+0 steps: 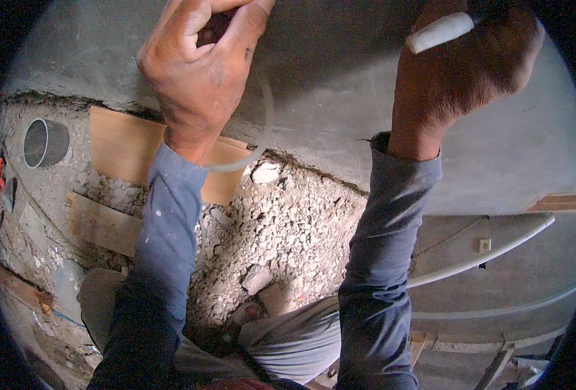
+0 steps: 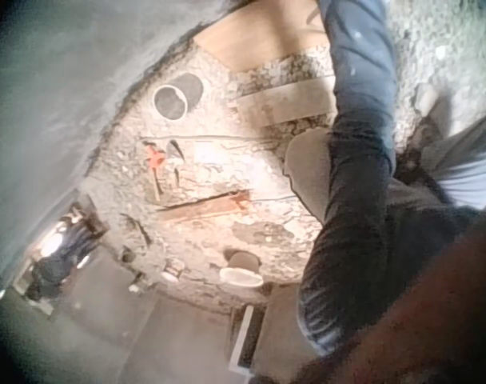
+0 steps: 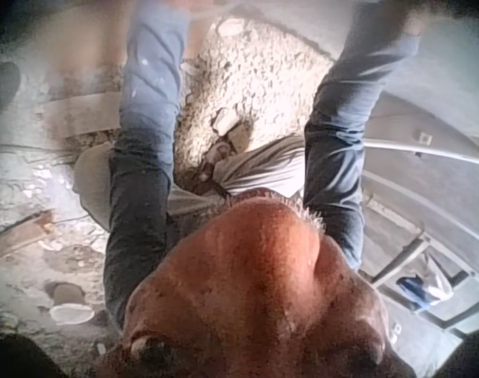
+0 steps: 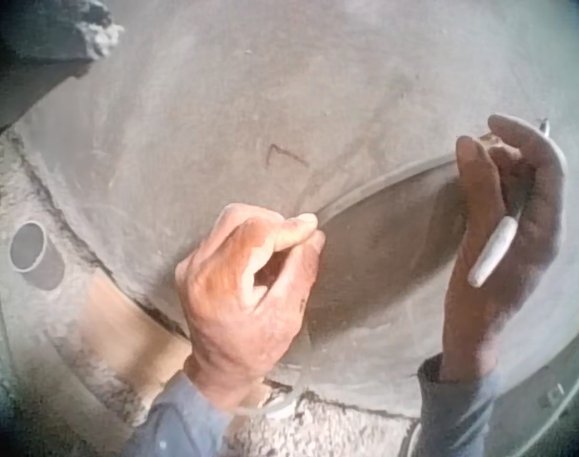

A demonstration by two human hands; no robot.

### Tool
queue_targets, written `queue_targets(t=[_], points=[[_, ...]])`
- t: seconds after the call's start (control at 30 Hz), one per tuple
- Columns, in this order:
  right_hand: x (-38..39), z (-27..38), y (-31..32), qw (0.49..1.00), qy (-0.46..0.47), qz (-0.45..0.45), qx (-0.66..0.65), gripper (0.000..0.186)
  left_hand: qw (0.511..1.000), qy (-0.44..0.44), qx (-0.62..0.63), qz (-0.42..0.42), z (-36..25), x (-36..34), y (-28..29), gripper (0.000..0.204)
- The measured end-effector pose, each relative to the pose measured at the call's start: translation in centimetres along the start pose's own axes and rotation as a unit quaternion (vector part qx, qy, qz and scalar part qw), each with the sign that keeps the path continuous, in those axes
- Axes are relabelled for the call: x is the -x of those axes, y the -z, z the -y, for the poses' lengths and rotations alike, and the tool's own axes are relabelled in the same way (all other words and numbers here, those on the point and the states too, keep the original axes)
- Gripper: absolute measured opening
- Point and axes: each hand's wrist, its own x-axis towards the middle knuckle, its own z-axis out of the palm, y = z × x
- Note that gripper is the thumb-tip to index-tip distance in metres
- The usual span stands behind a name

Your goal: The person uses a clear tube to level points on a wall, marks them with a pen, and then positions a tile against the wall with the help of another person.

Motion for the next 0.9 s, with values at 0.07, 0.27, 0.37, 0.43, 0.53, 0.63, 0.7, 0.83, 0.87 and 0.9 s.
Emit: queue_targets(t=[0.07,0.27,0.37,0.43,0.53,0.63,0.7,0.83,0.87,0.9], points=[[-0.4,-1.2,1.4,0.995,0.067,0.049,-0.061,0.022,1.000,0.003,0.006,-0.008,-0.2,-0.4,0.1,0.015],[2.0,-0.8,4.7,0.995,0.028,0.091,-0.010,0.049,0.997,0.074,0.033,0.008,-0.6,-0.3,-0.1,0.012],[3.7,1.4,7.6,0.978,0.059,0.150,-0.131,0.062,0.994,0.083,0.072,-0.003,-0.2,-0.1,-0.1,0.012],[4.8,2.6,9.2,0.968,0.072,0.195,-0.143,0.067,0.991,0.093,0.095,-0.008,-0.4,0.1,-0.6,0.011],[6.9,4.7,8.4,0.970,0.052,0.235,-0.023,0.066,0.993,0.088,0.082,-0.004,-0.4,0.0,-0.3,0.012],[7.7,5.1,5.7,0.978,-0.007,0.210,-0.016,0.054,0.993,0.086,0.079,-0.004,-0.2,0.0,-0.1,0.012],[8.2,5.2,3.8,0.983,-0.071,0.146,-0.085,0.041,0.994,0.088,0.071,-0.002,-0.6,-0.1,-0.3,0.013],[9.2,3.8,1.1,0.975,-0.087,0.065,-0.192,0.030,0.997,0.069,0.047,0.001,-0.6,-0.1,-0.2,0.013],[9.2,3.4,0.9,0.976,-0.080,0.065,-0.194,0.031,0.997,0.061,0.042,-0.001,-0.6,-0.1,-0.3,0.014],[9.3,3.0,0.6,0.976,-0.073,0.065,-0.196,0.032,0.997,0.057,0.043,-0.003,-0.6,-0.1,-0.3,0.014]])
